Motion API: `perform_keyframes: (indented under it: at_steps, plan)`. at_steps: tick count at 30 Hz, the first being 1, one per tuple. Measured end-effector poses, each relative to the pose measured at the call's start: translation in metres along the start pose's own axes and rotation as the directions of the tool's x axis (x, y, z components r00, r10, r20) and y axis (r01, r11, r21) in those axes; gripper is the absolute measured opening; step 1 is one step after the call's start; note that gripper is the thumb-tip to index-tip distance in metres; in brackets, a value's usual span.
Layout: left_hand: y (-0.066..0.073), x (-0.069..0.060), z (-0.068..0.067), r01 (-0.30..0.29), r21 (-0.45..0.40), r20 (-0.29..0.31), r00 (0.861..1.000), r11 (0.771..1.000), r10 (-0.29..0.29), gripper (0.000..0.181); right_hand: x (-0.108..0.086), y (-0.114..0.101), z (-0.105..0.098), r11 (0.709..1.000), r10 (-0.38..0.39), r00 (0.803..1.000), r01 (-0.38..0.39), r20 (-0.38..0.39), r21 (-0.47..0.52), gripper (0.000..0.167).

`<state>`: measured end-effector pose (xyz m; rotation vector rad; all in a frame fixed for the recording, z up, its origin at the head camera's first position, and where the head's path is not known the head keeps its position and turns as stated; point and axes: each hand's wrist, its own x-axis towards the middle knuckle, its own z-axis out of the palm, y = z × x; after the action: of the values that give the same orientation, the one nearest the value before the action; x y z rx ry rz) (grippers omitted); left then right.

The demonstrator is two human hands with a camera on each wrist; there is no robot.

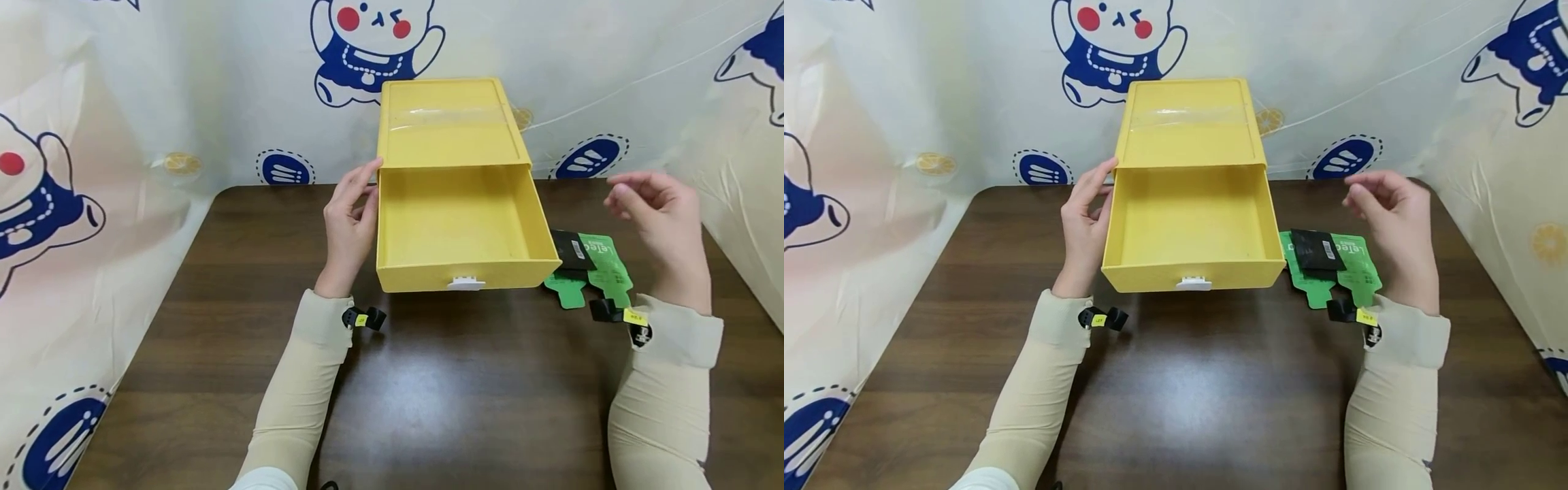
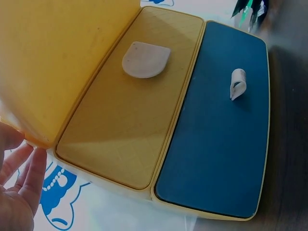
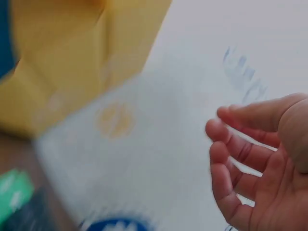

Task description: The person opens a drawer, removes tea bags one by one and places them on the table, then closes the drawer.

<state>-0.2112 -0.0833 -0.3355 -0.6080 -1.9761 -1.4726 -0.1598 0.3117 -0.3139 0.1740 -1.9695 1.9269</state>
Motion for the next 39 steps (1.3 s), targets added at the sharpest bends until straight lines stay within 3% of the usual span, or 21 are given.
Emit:
perform_keyframes:
  at_steps: [2,5,8,11,14,17,21,24,33,39]
  plan:
    - [0.0,0.001,-0.001,-0.002,0.005,-0.003,1.0,1.0,0.002,0.034,-0.004,-0.019,0.014,0.991,-0.122,0.992,0.123,-0.02,0.056,0.011]
    - [-0.001,0.001,-0.001,0.001,0.001,0.002,1.0,1.0,-0.001,0.035,-0.015,-0.042,0.032,0.961,-0.271,0.962,0.273,-0.04,0.038,0.01]
    - [-0.001,0.001,-0.001,0.007,-0.001,0.01,1.0,1.0,-0.007,0.035,-0.032,-0.062,0.05,0.924,-0.374,0.927,0.37,-0.03,-0.097,0.012]
    - [-0.001,0.0,-0.002,0.008,-0.001,0.011,1.0,1.0,-0.008,0.035,-0.05,-0.075,0.066,0.865,-0.432,0.9,0.431,0.056,-0.257,0.012]
    - [-0.001,0.0,-0.003,0.01,0.0,0.006,1.0,1.0,-0.01,0.035,-0.065,-0.084,0.083,0.771,-0.453,0.87,0.492,0.195,-0.405,0.008]
    - [-0.001,-0.001,-0.003,0.013,-0.001,0.001,1.0,1.0,-0.013,0.035,-0.073,-0.086,0.097,0.683,-0.474,0.804,0.593,0.358,-0.426,0.006]
    - [-0.001,-0.001,-0.003,0.012,-0.005,0.004,1.0,1.0,-0.012,0.035,-0.08,-0.085,0.111,0.598,-0.49,0.684,0.715,0.54,-0.363,0.024]
    - [-0.001,0.0,-0.002,0.007,-0.012,0.01,1.0,1.0,-0.007,0.034,-0.082,-0.084,0.117,0.543,-0.466,0.633,0.756,0.619,-0.365,0.037]
    - [0.0,0.003,-0.001,-0.017,-0.03,0.01,1.0,0.999,0.017,0.034,-0.087,-0.082,0.124,0.392,-0.416,0.625,0.779,0.661,-0.49,0.049]
    - [-0.002,0.0,-0.001,-0.01,-0.025,0.008,1.0,1.0,0.01,0.034,-0.087,-0.076,0.128,0.33,-0.419,0.615,0.788,0.668,-0.519,0.051]
